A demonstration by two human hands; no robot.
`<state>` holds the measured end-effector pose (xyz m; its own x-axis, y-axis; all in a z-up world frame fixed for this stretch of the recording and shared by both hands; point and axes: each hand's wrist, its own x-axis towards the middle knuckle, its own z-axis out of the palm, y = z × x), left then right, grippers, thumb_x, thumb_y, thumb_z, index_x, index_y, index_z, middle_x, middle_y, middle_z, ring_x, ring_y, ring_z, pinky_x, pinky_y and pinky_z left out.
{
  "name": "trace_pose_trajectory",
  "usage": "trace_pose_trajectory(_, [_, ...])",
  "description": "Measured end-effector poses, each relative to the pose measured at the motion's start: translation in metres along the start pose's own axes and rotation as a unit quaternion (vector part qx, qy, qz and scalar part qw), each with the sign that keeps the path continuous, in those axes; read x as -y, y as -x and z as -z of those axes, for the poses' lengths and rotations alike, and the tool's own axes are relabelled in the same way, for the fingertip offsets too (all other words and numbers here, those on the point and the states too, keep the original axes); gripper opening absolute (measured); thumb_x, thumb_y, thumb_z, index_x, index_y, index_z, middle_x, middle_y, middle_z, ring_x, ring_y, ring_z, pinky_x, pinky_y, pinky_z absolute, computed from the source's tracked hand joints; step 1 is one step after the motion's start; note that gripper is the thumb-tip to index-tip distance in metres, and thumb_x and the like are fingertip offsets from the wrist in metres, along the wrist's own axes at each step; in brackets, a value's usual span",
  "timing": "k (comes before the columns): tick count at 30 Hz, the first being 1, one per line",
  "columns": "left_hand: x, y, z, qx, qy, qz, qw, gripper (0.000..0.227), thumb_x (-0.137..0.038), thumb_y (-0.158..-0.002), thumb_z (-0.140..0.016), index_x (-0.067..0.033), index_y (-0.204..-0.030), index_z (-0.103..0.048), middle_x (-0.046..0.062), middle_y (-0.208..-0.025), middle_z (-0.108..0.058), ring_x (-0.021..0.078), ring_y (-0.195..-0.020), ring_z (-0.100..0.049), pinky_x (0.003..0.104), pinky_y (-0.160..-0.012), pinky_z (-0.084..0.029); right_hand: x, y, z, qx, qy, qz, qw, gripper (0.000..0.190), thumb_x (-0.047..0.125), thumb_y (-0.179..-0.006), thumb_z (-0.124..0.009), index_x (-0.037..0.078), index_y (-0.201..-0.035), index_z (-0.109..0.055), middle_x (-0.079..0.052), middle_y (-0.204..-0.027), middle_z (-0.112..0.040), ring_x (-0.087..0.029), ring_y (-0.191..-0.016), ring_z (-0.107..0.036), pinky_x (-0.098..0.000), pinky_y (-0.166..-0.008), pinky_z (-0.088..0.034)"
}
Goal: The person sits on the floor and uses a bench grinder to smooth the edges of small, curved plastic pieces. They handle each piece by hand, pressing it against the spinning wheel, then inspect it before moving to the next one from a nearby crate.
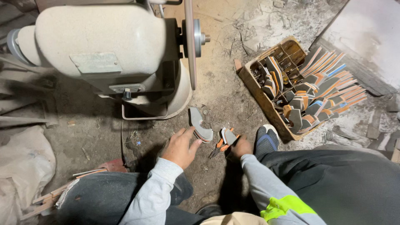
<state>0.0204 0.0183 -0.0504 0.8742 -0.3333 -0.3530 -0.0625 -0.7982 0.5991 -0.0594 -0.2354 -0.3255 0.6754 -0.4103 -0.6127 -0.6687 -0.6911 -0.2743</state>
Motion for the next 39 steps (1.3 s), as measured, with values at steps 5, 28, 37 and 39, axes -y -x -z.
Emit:
trace_pose_trajectory(5, [0.000,-0.006,-0.024,0.034,-0.001,0.028,0.999,0.056,-0.036,-0.093,-0.066,-0.0050,-0.139,-0.057,0.023,-0.142,-0.055,0.0416,-0.129,-0.054,0.047,-0.108,-0.044,0.005,0.013,-0.002,0.024,-0.013,0.003,1.000,0.058,0.039,-0.077,-0.084,-0.001,-0.115,-0.068,-0.026,-0.114,-0.071,-0.041,-0.109,-0.069,-0.0468,-0.096,-0.054])
trace_pose_trajectory(28, [0.000,-0.026,-0.027,-0.057,0.759,0.185,0.621,0.043,-0.022,-0.101,-0.054,-0.0012,-0.138,-0.052,0.021,-0.123,-0.062,0.0381,-0.113,-0.067,0.055,-0.093,-0.056,0.147,0.199,0.192,0.094,-0.252,0.357,0.894,0.048,0.030,-0.107,-0.039,0.007,-0.147,-0.053,-0.027,-0.102,-0.074,-0.032,-0.087,-0.072,-0.0400,-0.083,-0.057])
trace_pose_trajectory(37, [-0.018,-0.035,-0.047,-0.114,0.576,0.100,0.803,0.041,-0.023,-0.102,-0.056,-0.0021,-0.137,-0.060,0.022,-0.122,-0.068,0.0320,-0.109,-0.066,0.057,-0.092,-0.053,0.156,0.196,0.227,-0.113,-0.073,0.493,0.860,0.052,0.019,-0.087,-0.067,0.000,-0.133,-0.057,-0.023,-0.095,-0.064,-0.042,-0.086,-0.065,-0.0475,-0.076,-0.053])
trace_pose_trajectory(39, [-0.036,-0.032,-0.058,-0.141,0.465,0.035,0.873,0.042,-0.027,-0.107,-0.057,-0.0025,-0.140,-0.063,0.021,-0.122,-0.073,0.0326,-0.111,-0.067,0.053,-0.101,-0.054,0.159,0.188,0.231,-0.086,-0.040,0.455,0.886,0.048,0.011,-0.077,-0.071,0.002,-0.122,-0.062,-0.019,-0.097,-0.066,-0.041,-0.088,-0.067,-0.0477,-0.075,-0.054])
